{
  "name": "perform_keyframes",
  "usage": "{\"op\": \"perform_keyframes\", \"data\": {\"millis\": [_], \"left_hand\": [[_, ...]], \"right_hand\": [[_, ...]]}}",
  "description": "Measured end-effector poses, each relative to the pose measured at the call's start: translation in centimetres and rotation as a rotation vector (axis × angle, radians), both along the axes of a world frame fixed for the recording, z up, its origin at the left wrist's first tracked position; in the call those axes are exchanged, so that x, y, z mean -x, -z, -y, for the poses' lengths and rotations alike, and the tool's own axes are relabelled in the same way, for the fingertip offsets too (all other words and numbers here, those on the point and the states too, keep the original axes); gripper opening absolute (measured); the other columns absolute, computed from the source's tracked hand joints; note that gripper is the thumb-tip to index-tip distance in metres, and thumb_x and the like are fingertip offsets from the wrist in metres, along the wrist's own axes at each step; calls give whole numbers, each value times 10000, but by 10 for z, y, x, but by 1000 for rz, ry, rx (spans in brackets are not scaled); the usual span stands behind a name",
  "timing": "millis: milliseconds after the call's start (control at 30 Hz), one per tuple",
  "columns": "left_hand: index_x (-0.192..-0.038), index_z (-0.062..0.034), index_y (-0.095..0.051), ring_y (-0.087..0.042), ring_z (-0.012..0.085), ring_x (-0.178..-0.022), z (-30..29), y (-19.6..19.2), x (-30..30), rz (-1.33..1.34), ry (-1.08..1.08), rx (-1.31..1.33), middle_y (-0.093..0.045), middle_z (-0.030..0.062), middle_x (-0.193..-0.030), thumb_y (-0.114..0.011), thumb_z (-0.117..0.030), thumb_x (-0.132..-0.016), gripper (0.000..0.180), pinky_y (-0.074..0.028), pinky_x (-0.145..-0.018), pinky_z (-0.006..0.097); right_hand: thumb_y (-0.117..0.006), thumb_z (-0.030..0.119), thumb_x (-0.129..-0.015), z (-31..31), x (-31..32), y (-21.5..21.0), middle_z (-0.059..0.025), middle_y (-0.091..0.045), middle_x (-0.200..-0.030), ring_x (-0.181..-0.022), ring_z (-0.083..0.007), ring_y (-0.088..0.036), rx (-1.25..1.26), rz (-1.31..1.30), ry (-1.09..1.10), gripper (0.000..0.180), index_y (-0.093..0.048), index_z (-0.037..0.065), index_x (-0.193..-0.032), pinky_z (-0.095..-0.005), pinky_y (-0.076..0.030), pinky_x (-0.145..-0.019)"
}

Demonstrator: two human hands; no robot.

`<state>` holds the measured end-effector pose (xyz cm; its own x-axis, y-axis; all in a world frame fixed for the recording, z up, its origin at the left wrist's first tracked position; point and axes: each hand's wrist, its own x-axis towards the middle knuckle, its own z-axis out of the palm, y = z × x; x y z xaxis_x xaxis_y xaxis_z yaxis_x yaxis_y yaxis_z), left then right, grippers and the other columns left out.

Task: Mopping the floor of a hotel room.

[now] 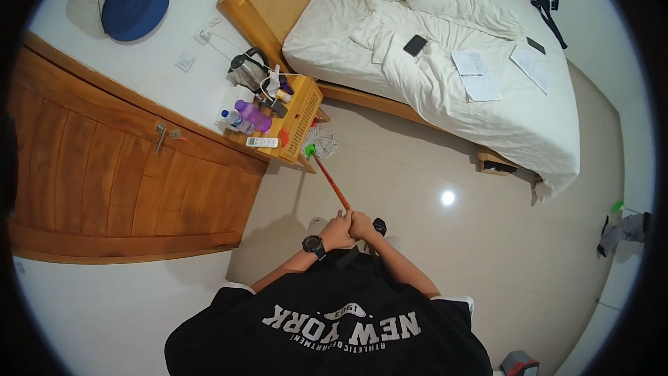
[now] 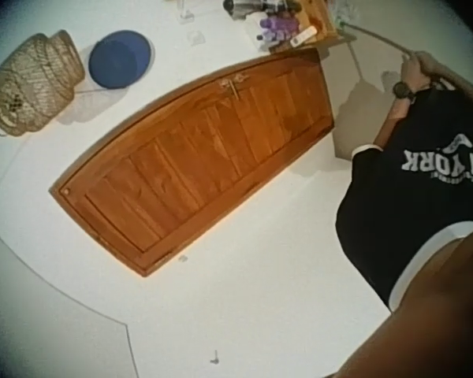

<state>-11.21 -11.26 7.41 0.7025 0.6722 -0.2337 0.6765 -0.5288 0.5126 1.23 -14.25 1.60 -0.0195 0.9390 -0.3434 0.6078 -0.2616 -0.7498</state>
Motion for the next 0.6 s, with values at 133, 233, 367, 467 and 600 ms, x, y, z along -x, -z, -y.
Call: {"op": "perform_keyframes", "data": {"millis": [133,233,367,467,600], "left_hand": [[-1395,73,-218,-529,468,-1086,20,11,-16,259,83,98,-565,297,-1118,-714,-203,-622,960,-378,-1025,484],[-1330,52,-300,-539,453,-1057,28,-19,-48,396,244,-28,-566,290,-1103,-740,-227,-613,886,-371,-1010,484],[-1132,18,-387,-590,407,-912,28,-70,-97,297,347,346,-605,234,-919,-777,-358,-613,750,-431,-851,469],[-1169,39,-379,-569,431,-919,20,-69,-94,288,340,259,-582,256,-950,-769,-358,-626,777,-448,-834,466],[-1277,84,-313,-533,456,-1017,-6,-42,-74,184,322,204,-540,298,-1073,-717,-275,-622,849,-463,-857,470]], "right_hand": [[-651,157,-699,30,-24,-13,-229,-665,-843,-797,-418,-642,-46,-30,90,245,-641,-11,-877,-490,-515,-711],[-639,143,-698,59,-62,-76,-224,-668,-852,-802,-408,-647,82,-69,81,258,-639,-5,-908,-479,-517,-722],[-608,92,-676,82,-101,-108,-240,-659,-839,-817,-407,-647,205,-87,187,239,-639,-13,-889,-459,-514,-714],[-601,88,-668,68,-98,-114,-250,-650,-822,-810,-411,-644,179,-58,208,211,-635,-22,-845,-457,-517,-703],[-614,139,-682,30,-80,-75,-254,-648,-811,-803,-417,-643,64,25,161,193,-627,-17,-795,-464,-528,-706]]}}
